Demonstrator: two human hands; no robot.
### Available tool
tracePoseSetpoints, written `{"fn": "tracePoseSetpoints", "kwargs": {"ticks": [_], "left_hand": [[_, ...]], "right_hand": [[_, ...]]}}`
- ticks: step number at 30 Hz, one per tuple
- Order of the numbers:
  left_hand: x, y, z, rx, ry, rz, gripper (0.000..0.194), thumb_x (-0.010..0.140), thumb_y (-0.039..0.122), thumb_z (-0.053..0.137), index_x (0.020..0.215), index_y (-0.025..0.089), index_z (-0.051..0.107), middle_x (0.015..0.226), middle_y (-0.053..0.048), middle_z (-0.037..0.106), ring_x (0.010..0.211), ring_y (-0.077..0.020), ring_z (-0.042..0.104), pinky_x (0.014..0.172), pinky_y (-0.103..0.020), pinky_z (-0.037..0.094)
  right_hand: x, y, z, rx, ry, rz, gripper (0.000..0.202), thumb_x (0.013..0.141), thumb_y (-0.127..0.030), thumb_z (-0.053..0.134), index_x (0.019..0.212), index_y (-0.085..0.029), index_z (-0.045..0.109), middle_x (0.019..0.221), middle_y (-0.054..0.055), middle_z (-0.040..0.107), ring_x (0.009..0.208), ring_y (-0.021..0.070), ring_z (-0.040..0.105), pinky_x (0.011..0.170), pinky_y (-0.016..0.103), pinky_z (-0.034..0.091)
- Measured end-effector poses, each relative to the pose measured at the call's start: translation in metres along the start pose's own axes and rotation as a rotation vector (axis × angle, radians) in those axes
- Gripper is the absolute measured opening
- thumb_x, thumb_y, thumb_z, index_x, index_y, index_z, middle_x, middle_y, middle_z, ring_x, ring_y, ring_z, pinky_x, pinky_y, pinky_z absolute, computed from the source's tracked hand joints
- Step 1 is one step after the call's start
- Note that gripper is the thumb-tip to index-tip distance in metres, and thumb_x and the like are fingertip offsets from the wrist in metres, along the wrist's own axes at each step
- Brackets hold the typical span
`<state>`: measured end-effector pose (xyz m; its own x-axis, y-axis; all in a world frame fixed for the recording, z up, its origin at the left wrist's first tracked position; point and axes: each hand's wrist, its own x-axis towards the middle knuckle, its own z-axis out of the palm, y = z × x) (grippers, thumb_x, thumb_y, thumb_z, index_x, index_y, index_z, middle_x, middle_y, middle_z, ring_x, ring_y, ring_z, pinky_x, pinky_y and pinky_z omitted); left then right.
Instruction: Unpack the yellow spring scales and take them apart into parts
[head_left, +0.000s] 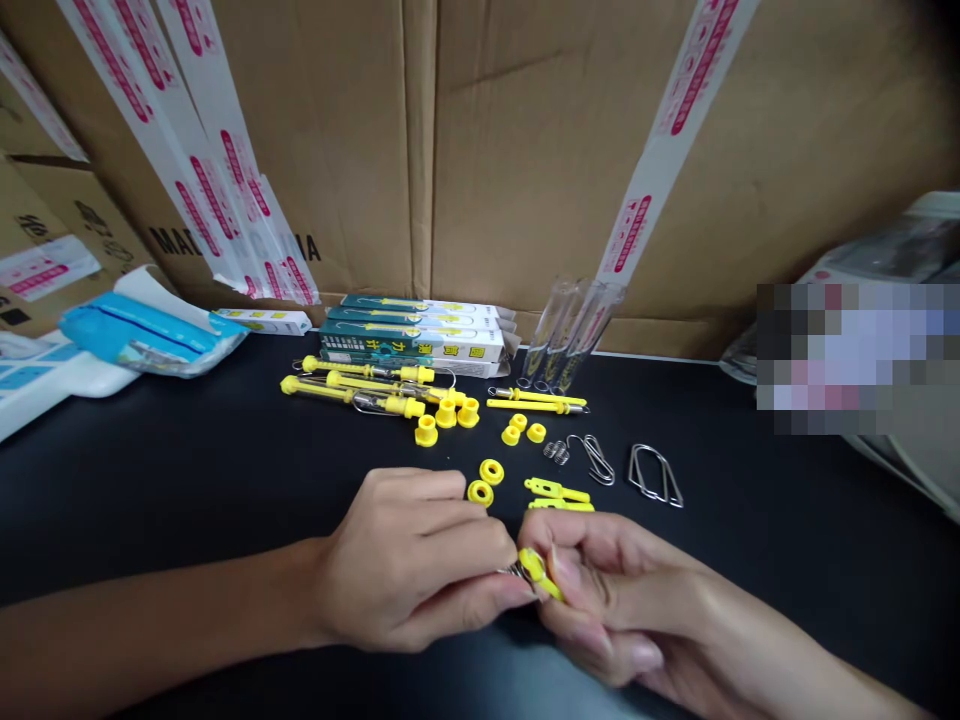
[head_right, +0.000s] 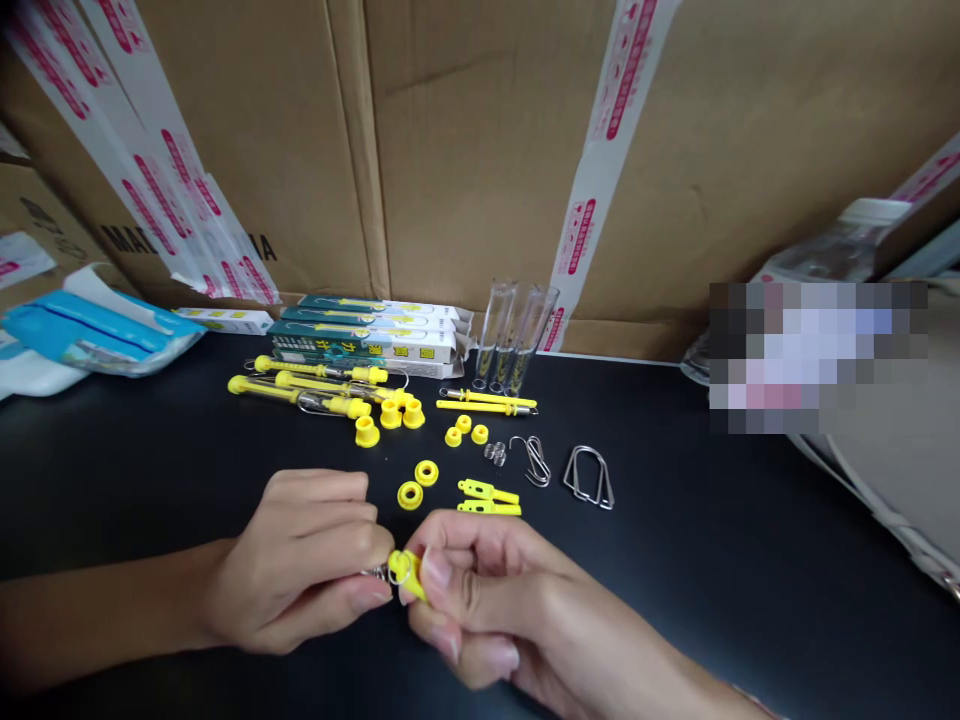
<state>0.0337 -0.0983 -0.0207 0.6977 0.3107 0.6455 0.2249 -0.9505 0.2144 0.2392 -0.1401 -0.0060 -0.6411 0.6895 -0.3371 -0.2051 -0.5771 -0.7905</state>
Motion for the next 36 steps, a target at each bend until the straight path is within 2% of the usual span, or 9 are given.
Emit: {"fn": "tracePoseSetpoints", "kwargs": {"ticks": [2,5,11,14,19,26,29,32,36], "left_hand": [[-0.001,0.0,0.0,-0.005,-0.009,0.008,0.051,0.109,0.033,0.029,0.072,0.016,0.061,0.059,0.0,0.061,0.052,-0.0129,0.046,0.051,-0.031,0.037],[-0.003,-0.001,0.003,-0.017,-0.026,-0.007,0.048,0.109,0.033,0.029,0.079,0.016,0.063,0.065,-0.002,0.063,0.059,-0.0143,0.051,0.056,-0.031,0.041],[-0.005,-0.001,0.007,-0.003,-0.03,-0.038,0.038,0.109,0.027,0.03,0.082,0.017,0.055,0.07,-0.002,0.061,0.061,-0.0137,0.05,0.054,-0.029,0.038],[-0.006,-0.002,0.008,-0.016,-0.024,-0.05,0.03,0.108,0.022,0.033,0.083,0.019,0.05,0.071,-0.001,0.061,0.059,-0.0131,0.048,0.054,-0.028,0.036],[-0.007,-0.001,0.009,-0.029,0.004,-0.082,0.025,0.108,0.024,0.034,0.089,0.019,0.049,0.074,0.0,0.063,0.061,-0.0142,0.047,0.057,-0.029,0.035],[-0.007,0.0,0.007,0.039,0.028,-0.099,0.042,0.108,0.047,0.027,0.092,0.018,0.053,0.077,-0.002,0.061,0.07,-0.0175,0.045,0.067,-0.034,0.031],[-0.01,-0.002,0.009,0.056,0.004,-0.135,0.037,0.109,0.039,0.027,0.097,0.019,0.056,0.078,-0.002,0.059,0.072,-0.0187,0.043,0.069,-0.036,0.028],[-0.012,-0.002,0.01,0.074,-0.031,-0.134,0.034,0.108,0.027,0.029,0.091,0.019,0.057,0.077,-0.002,0.055,0.072,-0.0194,0.04,0.07,-0.037,0.025],[-0.01,0.0,0.009,0.082,-0.068,-0.121,0.033,0.104,0.02,0.032,0.083,0.018,0.056,0.077,-0.003,0.055,0.074,-0.0204,0.041,0.072,-0.038,0.025]], "right_hand": [[0.0,0.001,-0.001,0.051,-0.054,0.063,0.033,0.082,-0.033,0.075,0.075,-0.02,0.046,0.062,-0.007,0.039,0.05,0.0057,0.016,0.047,0.021,0.011],[0.001,0.002,-0.003,-0.025,-0.077,0.046,0.034,0.085,-0.04,0.074,0.077,-0.02,0.047,0.061,-0.006,0.039,0.051,0.0065,0.018,0.048,0.023,0.012],[-0.004,-0.001,-0.005,-0.55,0.094,-0.141,0.038,0.099,-0.052,0.053,0.085,-0.017,0.059,0.068,-0.003,0.045,0.062,0.0108,0.035,0.057,0.025,0.027],[-0.006,-0.001,-0.005,-0.771,0.189,-0.235,0.038,0.1,-0.05,0.05,0.084,-0.019,0.065,0.07,-0.001,0.05,0.065,0.0128,0.042,0.059,0.026,0.031],[-0.004,0.002,-0.004,-0.855,0.244,-0.399,0.024,0.102,-0.039,0.053,0.09,-0.024,0.068,0.074,-0.003,0.06,0.069,0.0121,0.053,0.062,0.022,0.038],[-0.003,0.006,-0.005,-0.955,0.277,-0.473,0.022,0.102,-0.032,0.052,0.086,-0.024,0.065,0.077,-0.004,0.065,0.071,0.0106,0.058,0.067,0.02,0.043],[-0.003,0.008,-0.004,-1.041,0.322,-0.447,0.023,0.102,-0.033,0.051,0.087,-0.023,0.065,0.072,-0.004,0.063,0.064,0.0106,0.055,0.061,0.021,0.041],[-0.001,0.008,-0.002,-1.121,0.331,-0.424,0.027,0.103,-0.032,0.048,0.085,-0.022,0.064,0.069,-0.004,0.063,0.06,0.011,0.054,0.057,0.022,0.039],[0.0,0.009,0.002,-1.182,0.34,-0.519,0.028,0.103,-0.028,0.043,0.082,-0.021,0.06,0.071,-0.002,0.064,0.063,0.012,0.058,0.062,0.022,0.043]]}}
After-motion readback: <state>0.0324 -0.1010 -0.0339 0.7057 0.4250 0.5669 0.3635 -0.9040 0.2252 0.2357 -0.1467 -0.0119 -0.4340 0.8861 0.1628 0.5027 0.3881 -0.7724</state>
